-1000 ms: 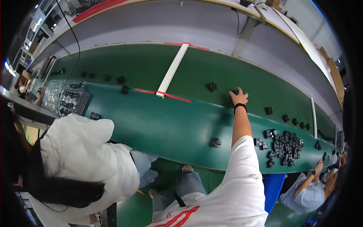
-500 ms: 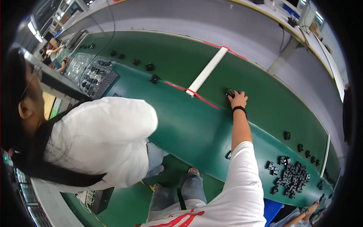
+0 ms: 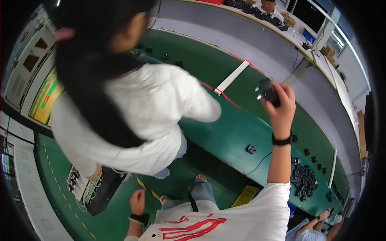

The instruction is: The person picks up power adapters from a conveyor belt, plugs them into a testing rack, and connects charging cables to them. After testing, they disconnect the cables and remove the adapters from the rack, placing them back on the belt.

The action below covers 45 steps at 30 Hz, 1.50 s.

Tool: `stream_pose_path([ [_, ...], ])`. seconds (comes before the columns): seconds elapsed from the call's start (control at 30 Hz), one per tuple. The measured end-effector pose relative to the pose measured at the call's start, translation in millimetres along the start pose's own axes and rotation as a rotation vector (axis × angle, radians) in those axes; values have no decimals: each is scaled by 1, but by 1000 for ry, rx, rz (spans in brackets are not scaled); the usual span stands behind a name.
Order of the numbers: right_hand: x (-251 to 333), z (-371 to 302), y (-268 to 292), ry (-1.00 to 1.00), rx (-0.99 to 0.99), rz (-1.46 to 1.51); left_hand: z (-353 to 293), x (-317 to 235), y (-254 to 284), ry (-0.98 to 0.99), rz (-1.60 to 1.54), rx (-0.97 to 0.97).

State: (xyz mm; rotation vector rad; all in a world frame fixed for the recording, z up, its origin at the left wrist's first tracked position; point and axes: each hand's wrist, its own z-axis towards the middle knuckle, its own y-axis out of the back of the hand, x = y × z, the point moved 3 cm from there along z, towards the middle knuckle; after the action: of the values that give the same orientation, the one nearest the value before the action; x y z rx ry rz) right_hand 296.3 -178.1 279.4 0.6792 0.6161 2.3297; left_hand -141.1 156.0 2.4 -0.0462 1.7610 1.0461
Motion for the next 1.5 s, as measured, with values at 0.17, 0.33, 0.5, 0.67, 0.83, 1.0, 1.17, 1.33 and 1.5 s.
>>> stream_pose_path([
  [0.17,218,-62,11,349,286,313,28,-139,61,-326,-473,129],
  [0.33,355,-123,-37,213,453,622,12,-151,157,-369,-881,68],
  [0.5,461,-173,-46,128,649,700,-27,-110,217,-356,-919,6],
  [0.67,517,-199,-58,208,701,760,-47,-64,251,-257,-915,-85],
  [0.83,546,-210,-70,305,714,720,-53,-50,270,-231,-987,-139],
  [1.0,534,-226,-116,-471,1154,1706,-39,-39,282,-196,-989,-245],
  [1.17,524,-220,-142,-934,1275,2182,-11,-10,274,-152,-1104,-346],
  [1.33,515,-210,-175,-927,1262,2093,20,-6,264,-64,-1220,-347],
  [1.5,511,-196,-209,-858,1342,2130,53,-11,261,7,-1227,-386],
])
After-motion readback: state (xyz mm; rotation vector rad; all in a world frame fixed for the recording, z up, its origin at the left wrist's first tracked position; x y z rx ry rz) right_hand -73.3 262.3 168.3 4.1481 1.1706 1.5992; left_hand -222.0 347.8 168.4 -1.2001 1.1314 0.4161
